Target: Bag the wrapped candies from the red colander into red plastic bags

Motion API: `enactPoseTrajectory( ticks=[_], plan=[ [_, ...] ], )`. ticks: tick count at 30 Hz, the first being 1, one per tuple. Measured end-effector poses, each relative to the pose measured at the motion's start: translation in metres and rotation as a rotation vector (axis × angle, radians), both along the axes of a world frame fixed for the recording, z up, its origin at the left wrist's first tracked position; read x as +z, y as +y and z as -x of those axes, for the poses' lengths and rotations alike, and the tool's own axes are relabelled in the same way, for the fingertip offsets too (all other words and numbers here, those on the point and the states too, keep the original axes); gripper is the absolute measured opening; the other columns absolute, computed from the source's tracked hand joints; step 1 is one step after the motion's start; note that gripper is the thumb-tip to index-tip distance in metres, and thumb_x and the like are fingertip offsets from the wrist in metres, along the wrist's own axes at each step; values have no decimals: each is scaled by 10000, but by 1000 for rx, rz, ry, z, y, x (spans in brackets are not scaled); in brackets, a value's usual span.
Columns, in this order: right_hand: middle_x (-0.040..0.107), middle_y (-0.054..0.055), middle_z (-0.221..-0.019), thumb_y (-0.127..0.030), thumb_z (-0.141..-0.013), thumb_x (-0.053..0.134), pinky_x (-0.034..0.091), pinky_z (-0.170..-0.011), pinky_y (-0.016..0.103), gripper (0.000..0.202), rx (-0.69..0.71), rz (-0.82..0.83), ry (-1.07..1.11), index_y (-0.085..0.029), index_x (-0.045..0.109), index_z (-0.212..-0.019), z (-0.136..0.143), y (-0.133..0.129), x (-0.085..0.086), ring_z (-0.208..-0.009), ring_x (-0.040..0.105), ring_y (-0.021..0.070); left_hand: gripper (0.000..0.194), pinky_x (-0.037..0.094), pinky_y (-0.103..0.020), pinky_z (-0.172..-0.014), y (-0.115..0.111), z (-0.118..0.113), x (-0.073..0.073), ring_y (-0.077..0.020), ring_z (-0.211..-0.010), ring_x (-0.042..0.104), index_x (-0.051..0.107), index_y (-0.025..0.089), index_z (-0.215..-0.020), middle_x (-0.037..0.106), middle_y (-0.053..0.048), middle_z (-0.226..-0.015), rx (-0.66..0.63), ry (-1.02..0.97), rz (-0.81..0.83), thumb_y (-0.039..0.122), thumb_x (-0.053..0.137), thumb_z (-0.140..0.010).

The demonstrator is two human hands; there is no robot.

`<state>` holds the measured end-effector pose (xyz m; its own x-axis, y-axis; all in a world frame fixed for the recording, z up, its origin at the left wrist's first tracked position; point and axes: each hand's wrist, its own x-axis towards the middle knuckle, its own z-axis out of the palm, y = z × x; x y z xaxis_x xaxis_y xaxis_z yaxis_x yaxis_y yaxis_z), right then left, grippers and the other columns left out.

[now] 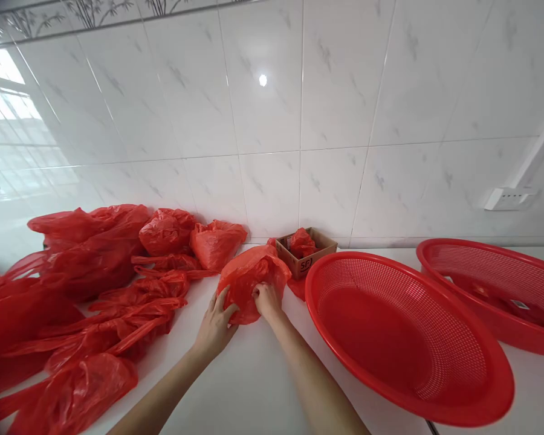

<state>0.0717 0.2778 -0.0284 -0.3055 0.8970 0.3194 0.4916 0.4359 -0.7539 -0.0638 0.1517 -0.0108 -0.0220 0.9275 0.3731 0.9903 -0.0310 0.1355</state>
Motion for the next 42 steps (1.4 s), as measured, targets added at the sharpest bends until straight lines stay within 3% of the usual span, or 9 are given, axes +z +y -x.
enactPoseTrajectory(
  ticks=[5, 9, 14, 21, 25, 29, 32, 36, 42],
  plan=[
    [656, 98, -1205, -238, -883, 476, 418, -998, 375, 271, -104, -103, 186, -189, 670, -1066, -12, -10, 10, -1154, 572, 229, 256, 501, -377, -931, 5, -9, -4, -315, -1303, 442, 658, 175, -987, 378, -170, -1477, -29, -57, 14, 91, 593, -754],
    [683, 136, -1043, -383, -900, 440, 495, -826, 344, 349, -207, -38, 303, -146, 606, -1096, -22, -5, 16, -968, 636, 227, 227, 540, -374, -842, 2, -20, -4, -299, -1220, 518, 640, 190, -960, 452, -153, -1425, -21, -80, 27, 86, 567, -771],
    [614, 32, -651, -432, -861, 479, 452, -636, 299, 273, -168, 79, 281, -193, 603, -811, -27, -3, 17, -649, 577, 193, 258, 505, -395, -914, -7, -31, -1, -277, -1197, 516, 637, 215, -973, 453, -112, -1434, -111, -84, 28, 77, 561, -770],
    [545, 19, -589, -417, -793, 569, 417, -711, 308, 346, -22, 168, 293, -203, 482, -534, -42, -46, 29, -702, 538, 193, 262, 492, -388, -903, -14, -27, 0, -273, -1106, 547, 620, 200, -960, 564, -116, -1289, -95, -112, 22, 47, 548, -761],
    [660, 55, -816, -496, -866, 462, 464, -752, 336, 361, 82, 245, 415, -199, 667, -862, -73, -79, 42, -815, 605, 215, 205, 498, -333, -809, -15, -28, 4, -247, -988, 586, 602, 203, -919, 659, -78, -1037, -60, -119, 62, 68, 542, -778],
    [685, 86, -1011, -475, -893, 442, 501, -780, 359, 432, 284, 427, 606, -230, 617, -1203, -105, -111, 42, -916, 637, 220, 142, 485, -294, -757, -7, -31, 9, -216, -955, 604, 593, 210, -880, 674, -54, -931, -48, -123, 110, 101, 527, -819],
    [676, 101, -1028, -473, -858, 559, 514, -763, 359, 379, 214, 555, 785, -214, 641, -1123, -116, -133, 32, -896, 640, 221, 96, 486, -313, -787, 7, -30, 15, -213, -968, 610, 610, 186, -892, 675, -61, -922, -17, -110, 139, 137, 535, -857],
    [643, 54, -820, -488, -855, 604, 501, -699, 323, 307, 105, 539, 817, -187, 641, -897, -119, -164, 25, -711, 599, 164, 165, 511, -386, -822, 26, -21, 25, -195, -939, 620, 628, 147, -984, 656, -58, -986, 64, -87, 172, 281, 556, -920],
    [297, -80, -451, -459, -869, 594, 444, -600, 289, 450, 116, 491, 863, -215, 386, -553, -130, -197, 32, -447, 338, 93, 271, 539, -400, -816, 48, 0, 42, -194, -936, 636, 613, 146, -1107, 644, -77, -1088, 164, -90, 218, 339, 571, -922]
  ],
)
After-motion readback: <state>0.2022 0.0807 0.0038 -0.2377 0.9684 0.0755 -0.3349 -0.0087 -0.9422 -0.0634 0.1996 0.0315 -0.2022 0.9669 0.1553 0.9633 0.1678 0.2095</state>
